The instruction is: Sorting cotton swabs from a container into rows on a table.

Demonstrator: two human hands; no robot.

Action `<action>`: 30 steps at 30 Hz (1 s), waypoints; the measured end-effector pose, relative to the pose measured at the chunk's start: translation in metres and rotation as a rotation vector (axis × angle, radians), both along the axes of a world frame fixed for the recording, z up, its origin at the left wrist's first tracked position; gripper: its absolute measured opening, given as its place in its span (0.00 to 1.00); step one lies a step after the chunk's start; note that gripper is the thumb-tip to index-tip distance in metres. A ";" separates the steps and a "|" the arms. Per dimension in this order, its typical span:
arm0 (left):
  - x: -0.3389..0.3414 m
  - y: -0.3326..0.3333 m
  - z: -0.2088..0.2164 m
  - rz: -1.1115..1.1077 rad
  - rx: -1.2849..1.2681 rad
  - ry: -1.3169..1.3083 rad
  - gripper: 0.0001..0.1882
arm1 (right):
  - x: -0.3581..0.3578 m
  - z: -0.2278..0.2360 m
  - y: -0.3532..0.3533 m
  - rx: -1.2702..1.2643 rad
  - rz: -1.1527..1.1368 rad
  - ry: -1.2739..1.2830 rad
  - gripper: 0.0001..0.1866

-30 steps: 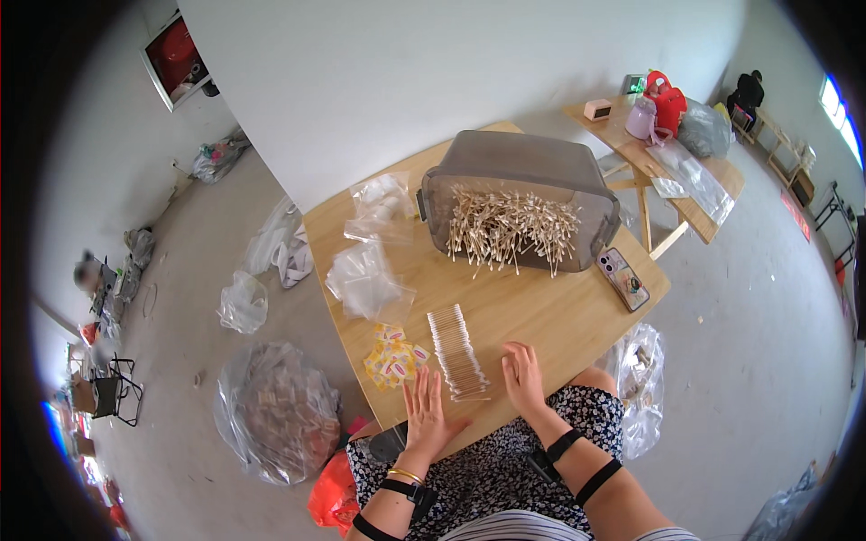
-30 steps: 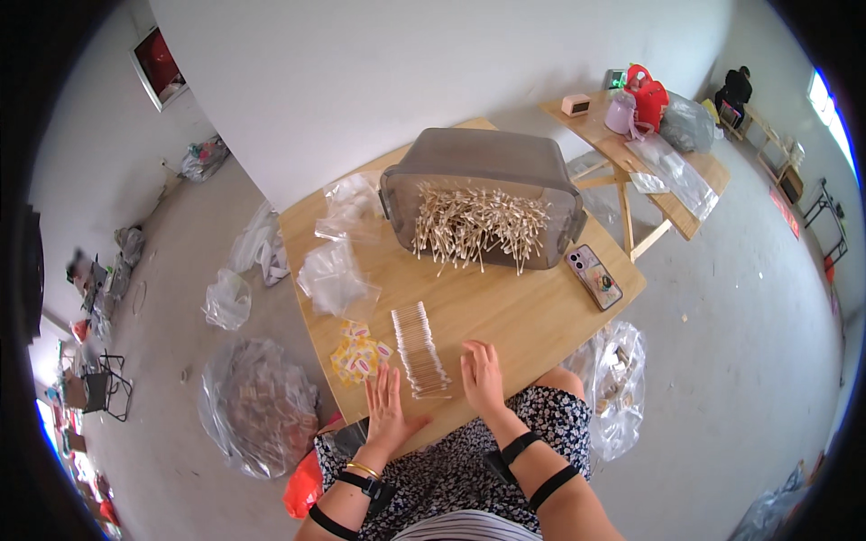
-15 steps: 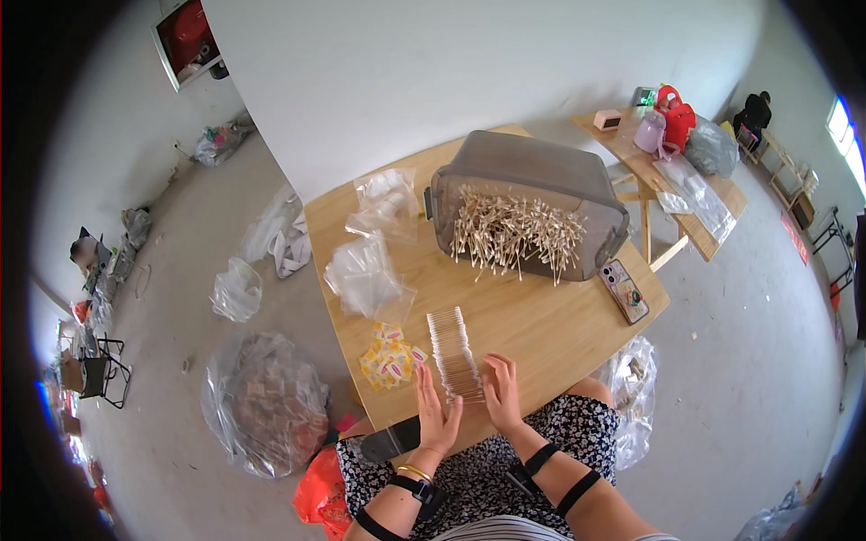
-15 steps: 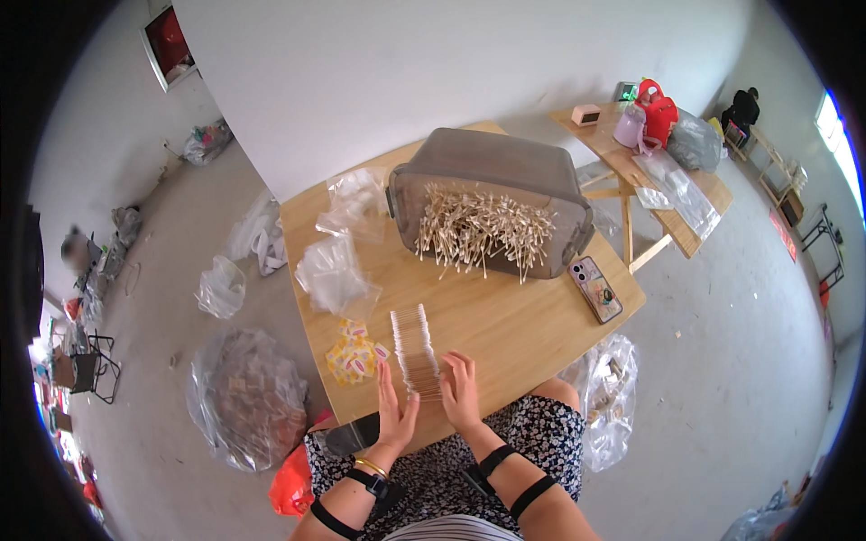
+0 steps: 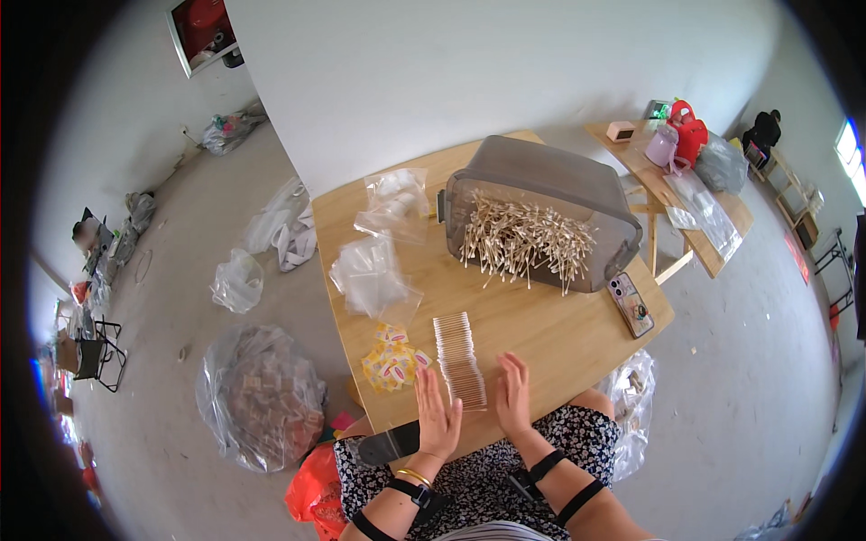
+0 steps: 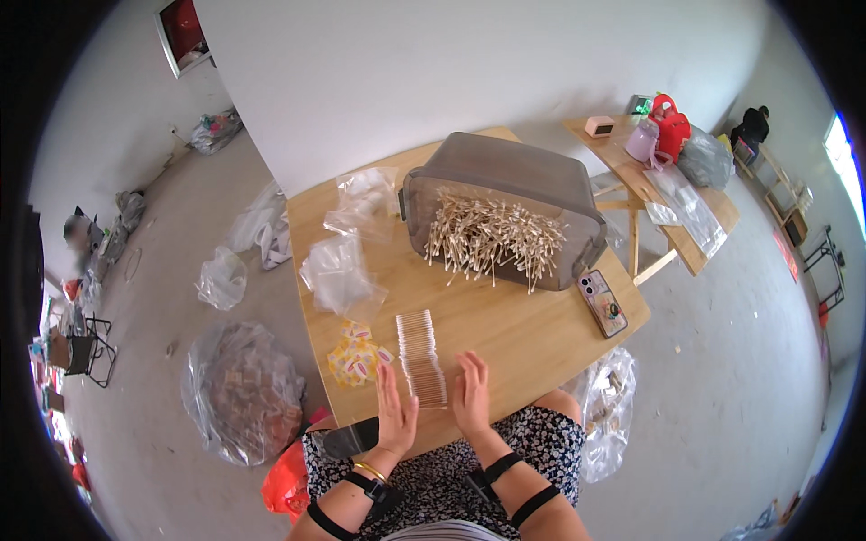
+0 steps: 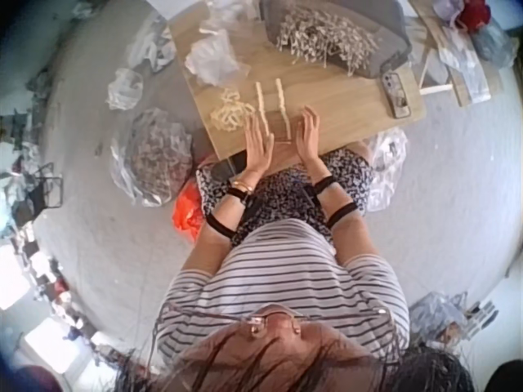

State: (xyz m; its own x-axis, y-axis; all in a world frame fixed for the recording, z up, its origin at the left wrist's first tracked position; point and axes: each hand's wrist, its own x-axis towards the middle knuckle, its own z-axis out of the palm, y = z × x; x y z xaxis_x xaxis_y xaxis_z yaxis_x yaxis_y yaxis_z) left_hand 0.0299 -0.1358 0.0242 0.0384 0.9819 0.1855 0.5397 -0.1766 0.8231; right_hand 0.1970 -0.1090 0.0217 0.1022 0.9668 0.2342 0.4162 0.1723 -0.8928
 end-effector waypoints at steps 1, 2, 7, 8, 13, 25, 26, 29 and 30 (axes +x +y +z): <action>-0.001 0.001 0.001 -0.036 0.044 0.244 0.40 | 0.008 0.001 0.002 -0.023 -0.042 -0.091 0.24; 0.001 0.004 0.001 -0.089 0.077 0.373 0.39 | 0.013 -0.001 0.003 -0.026 -0.057 -0.182 0.23; 0.023 0.027 0.003 -0.174 0.010 0.572 0.40 | 0.013 -0.017 0.004 0.057 -0.042 -0.501 0.23; 0.026 0.032 0.001 -0.156 0.001 0.618 0.42 | 0.010 -0.016 0.004 0.059 -0.048 -0.529 0.23; 0.027 0.040 -0.010 -0.143 -0.056 0.765 0.47 | 0.005 -0.010 0.004 0.060 -0.050 -0.587 0.22; -0.029 -0.053 0.012 -0.161 -0.084 0.427 0.41 | 0.021 -0.019 0.003 0.047 -0.024 -0.533 0.21; -0.034 -0.061 0.010 -0.155 -0.078 0.412 0.41 | 0.018 -0.016 0.001 0.010 -0.004 -0.481 0.21; -0.043 -0.079 0.001 -0.149 -0.069 0.424 0.39 | 0.012 0.000 -0.011 -0.039 0.141 -0.612 0.20; -0.042 -0.083 -0.003 -0.141 -0.065 0.425 0.38 | 0.007 0.002 -0.014 -0.019 0.194 -0.632 0.19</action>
